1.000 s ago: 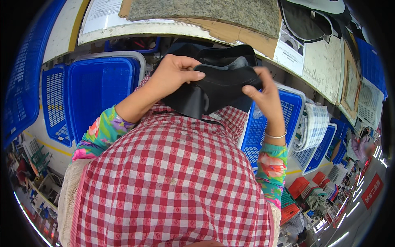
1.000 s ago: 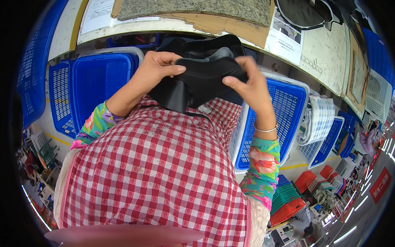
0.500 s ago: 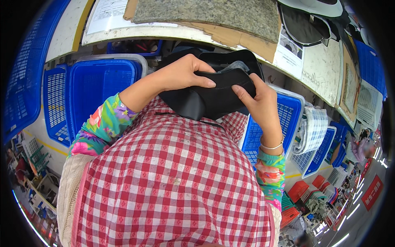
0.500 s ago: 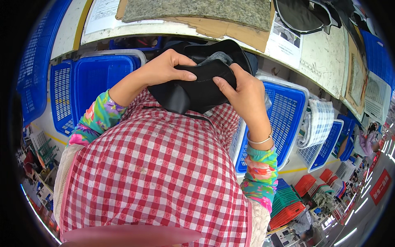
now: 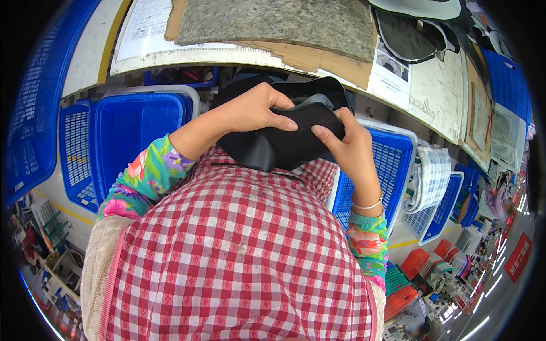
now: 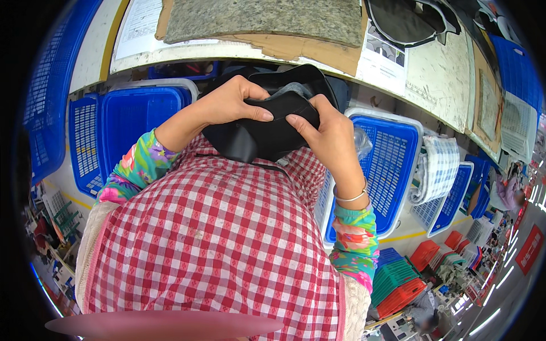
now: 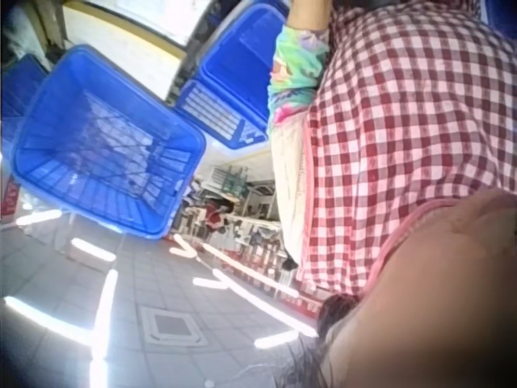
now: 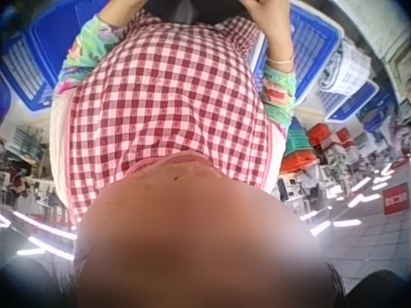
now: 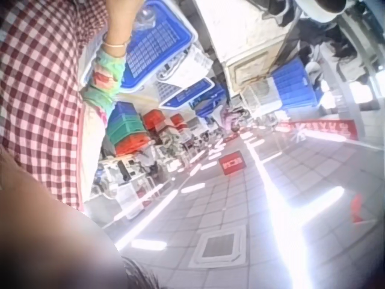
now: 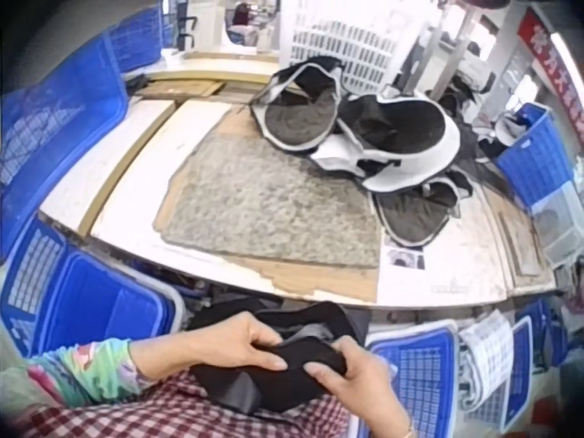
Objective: The person repeatedly picks up black shoe components, aligns edges, and presses them together by hand. They turn the parts over, check seams, and place finished pieces on the workbench while handling additional components one at a time.
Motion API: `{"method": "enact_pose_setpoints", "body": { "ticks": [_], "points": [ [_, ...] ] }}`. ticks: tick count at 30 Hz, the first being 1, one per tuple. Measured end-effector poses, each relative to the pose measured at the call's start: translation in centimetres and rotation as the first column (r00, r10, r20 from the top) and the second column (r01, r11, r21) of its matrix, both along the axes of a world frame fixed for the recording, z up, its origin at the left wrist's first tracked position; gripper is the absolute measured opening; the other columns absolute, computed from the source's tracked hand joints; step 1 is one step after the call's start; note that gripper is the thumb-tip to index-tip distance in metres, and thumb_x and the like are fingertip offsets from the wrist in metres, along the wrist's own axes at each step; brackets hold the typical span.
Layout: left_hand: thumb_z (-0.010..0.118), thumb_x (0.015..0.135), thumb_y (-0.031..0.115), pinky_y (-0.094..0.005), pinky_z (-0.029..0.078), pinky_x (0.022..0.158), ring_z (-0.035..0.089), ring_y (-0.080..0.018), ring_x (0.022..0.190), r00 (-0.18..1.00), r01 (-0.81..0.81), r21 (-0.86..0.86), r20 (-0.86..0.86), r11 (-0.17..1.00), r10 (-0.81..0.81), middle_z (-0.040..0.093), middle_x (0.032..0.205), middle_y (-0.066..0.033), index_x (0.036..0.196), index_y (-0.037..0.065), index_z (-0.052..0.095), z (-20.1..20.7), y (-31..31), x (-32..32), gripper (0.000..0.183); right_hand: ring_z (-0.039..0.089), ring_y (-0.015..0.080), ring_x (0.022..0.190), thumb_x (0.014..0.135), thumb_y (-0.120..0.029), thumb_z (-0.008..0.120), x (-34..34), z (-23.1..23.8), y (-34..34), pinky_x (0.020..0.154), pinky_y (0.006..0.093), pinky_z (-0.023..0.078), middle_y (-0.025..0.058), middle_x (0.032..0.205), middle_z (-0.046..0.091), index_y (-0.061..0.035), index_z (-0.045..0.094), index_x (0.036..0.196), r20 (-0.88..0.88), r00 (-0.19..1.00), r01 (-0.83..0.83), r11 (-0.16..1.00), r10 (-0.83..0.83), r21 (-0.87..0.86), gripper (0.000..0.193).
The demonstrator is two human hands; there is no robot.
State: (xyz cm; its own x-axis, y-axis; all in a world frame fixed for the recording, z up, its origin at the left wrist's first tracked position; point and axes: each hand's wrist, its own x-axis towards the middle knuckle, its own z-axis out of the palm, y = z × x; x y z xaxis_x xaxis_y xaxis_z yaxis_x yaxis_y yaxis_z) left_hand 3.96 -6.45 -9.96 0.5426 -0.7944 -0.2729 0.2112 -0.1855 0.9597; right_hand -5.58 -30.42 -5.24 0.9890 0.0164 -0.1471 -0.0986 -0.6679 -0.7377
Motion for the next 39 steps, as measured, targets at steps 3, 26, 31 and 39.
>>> {"method": "enact_pose_setpoints", "body": {
  "ticks": [3,26,31,39],
  "points": [
    [0.082,0.09,0.012,-0.0266,0.054,0.083,0.066,-0.0079,0.088,0.997,0.004,-0.023,0.081,1.0,-0.002,0.077,0.097,-0.0052,0.115,-0.005,0.077,0.1,-0.1,0.1,0.03,0.064,0.0162,0.073,0.091,-0.022,0.083,-0.4,-0.4,-0.3,0.068,0.0316,0.052,0.0106,0.082,0.068,-0.0009,0.063,0.101,0.011,0.996,0.081,0.981,-0.084,0.175,0.031],
    [0.07,0.1,0.009,-0.0251,0.057,0.087,0.07,-0.0083,0.093,0.999,-0.044,-0.015,0.017,0.999,0.044,0.079,0.104,-0.0036,0.12,-0.001,0.077,2.0,-1.5,2.2,0.024,0.065,0.0092,0.082,0.091,-0.017,0.084,-0.9,0.0,-0.1,0.074,0.0259,0.053,0.0042,0.084,0.07,-0.0015,0.063,0.098,0.043,0.99,0.122,0.967,-0.135,0.223,0.027],
    [0.069,0.101,0.009,-0.0249,0.056,0.086,0.069,-0.0079,0.093,0.999,-0.038,-0.022,0.024,0.999,0.038,0.078,0.104,-0.003,0.121,-0.002,0.076,2.1,-1.8,2.3,0.024,0.064,0.0087,0.08,0.091,-0.016,0.084,-1.0,0.1,0.1,0.074,0.0258,0.053,0.0033,0.084,0.07,-0.0021,0.063,0.099,0.065,0.986,0.139,0.968,-0.156,0.207,0.026],
    [0.071,0.099,0.012,-0.0217,0.054,0.076,0.065,-0.0046,0.082,0.998,-0.014,0.018,-0.069,1.0,0.015,0.074,0.092,0.0002,0.112,0.0,0.078,2.0,-1.7,3.1,0.019,0.059,0.0066,0.08,0.088,-0.013,0.085,-0.8,0.5,0.5,0.073,0.0238,0.049,-0.0006,0.084,0.066,-0.0037,0.067,0.097,0.012,0.995,0.095,0.977,-0.099,0.192,0.022]
  ]
}}
